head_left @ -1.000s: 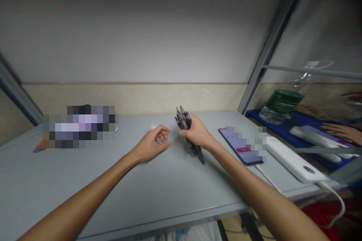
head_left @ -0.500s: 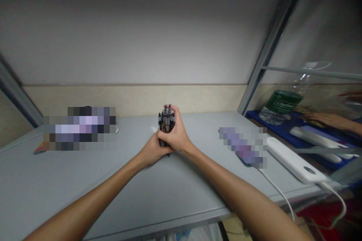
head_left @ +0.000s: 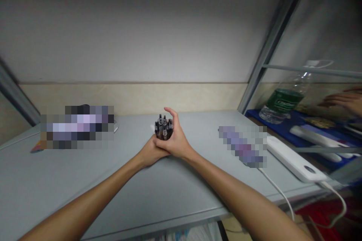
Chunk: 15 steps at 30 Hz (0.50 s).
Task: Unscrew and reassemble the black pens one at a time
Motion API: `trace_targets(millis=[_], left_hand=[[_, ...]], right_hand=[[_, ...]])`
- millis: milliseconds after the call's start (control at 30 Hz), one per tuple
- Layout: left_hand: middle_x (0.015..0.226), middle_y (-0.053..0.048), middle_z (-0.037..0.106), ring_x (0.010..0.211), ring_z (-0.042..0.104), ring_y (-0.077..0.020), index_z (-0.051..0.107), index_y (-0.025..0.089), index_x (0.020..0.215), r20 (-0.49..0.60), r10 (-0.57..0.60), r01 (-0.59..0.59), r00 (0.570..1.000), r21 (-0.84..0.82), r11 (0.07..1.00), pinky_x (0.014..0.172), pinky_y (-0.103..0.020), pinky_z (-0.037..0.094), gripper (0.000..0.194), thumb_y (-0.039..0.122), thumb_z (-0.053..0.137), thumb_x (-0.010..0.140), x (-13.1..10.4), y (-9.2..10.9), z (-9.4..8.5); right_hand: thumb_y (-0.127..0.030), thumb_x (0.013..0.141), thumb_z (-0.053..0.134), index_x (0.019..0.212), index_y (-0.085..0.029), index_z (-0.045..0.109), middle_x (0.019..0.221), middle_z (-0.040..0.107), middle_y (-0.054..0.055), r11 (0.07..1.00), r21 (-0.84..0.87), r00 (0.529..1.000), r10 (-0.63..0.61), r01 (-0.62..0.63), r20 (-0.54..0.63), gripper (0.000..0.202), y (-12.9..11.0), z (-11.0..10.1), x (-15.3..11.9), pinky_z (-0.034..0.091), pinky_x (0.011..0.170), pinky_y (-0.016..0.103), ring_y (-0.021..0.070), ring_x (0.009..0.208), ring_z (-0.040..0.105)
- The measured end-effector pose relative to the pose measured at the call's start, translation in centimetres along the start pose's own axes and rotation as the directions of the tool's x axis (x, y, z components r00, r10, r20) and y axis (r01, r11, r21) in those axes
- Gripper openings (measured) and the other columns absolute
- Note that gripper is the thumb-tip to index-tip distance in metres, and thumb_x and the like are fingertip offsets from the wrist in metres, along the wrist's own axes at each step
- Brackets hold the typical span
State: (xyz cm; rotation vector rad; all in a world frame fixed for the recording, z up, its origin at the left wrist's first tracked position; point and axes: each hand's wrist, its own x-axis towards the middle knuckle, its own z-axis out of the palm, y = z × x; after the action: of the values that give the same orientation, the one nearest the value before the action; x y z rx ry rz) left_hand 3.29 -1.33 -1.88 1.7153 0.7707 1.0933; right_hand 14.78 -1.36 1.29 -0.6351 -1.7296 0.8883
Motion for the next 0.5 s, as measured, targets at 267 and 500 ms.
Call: trace_targets(millis=[267, 500], left_hand=[[0.101, -0.006, 0.066, 0.098, 0.059, -0.0226, 0.059, 0.013, 0.109, -0.032, -0.002, 0.005, 0.999, 0.071, 0.997, 0.090, -0.037, 0.048, 0.042, 0.015, 0.063, 0.067, -0.1, 1.2, 0.2], [0.107, -0.009, 0.063, 0.101, 0.058, -0.0245, 0.052, 0.012, 0.116, -0.075, 0.088, -0.075, 0.993, 0.159, 0.985, 0.093, -0.039, 0.045, 0.056, 0.020, 0.069, 0.063, 0.0, 1.0, -0.1]], right_hand=[[-0.014, 0.059, 0.071, 0.134, -0.025, 0.025, 0.082, 0.052, -0.003, 0.993, 0.096, 0.996, 0.068, -0.063, -0.051, 0.089, 0.5, -0.3, -0.2, 0.048, 0.069, 0.028, 0.0127, 0.069, 0.054], [-0.023, 0.055, 0.080, 0.132, -0.025, 0.023, 0.102, 0.057, 0.004, 0.973, 0.220, 0.997, 0.072, -0.071, 0.006, 0.096, 0.8, -0.1, 0.1, 0.047, 0.082, 0.033, 0.0160, 0.084, 0.058]])
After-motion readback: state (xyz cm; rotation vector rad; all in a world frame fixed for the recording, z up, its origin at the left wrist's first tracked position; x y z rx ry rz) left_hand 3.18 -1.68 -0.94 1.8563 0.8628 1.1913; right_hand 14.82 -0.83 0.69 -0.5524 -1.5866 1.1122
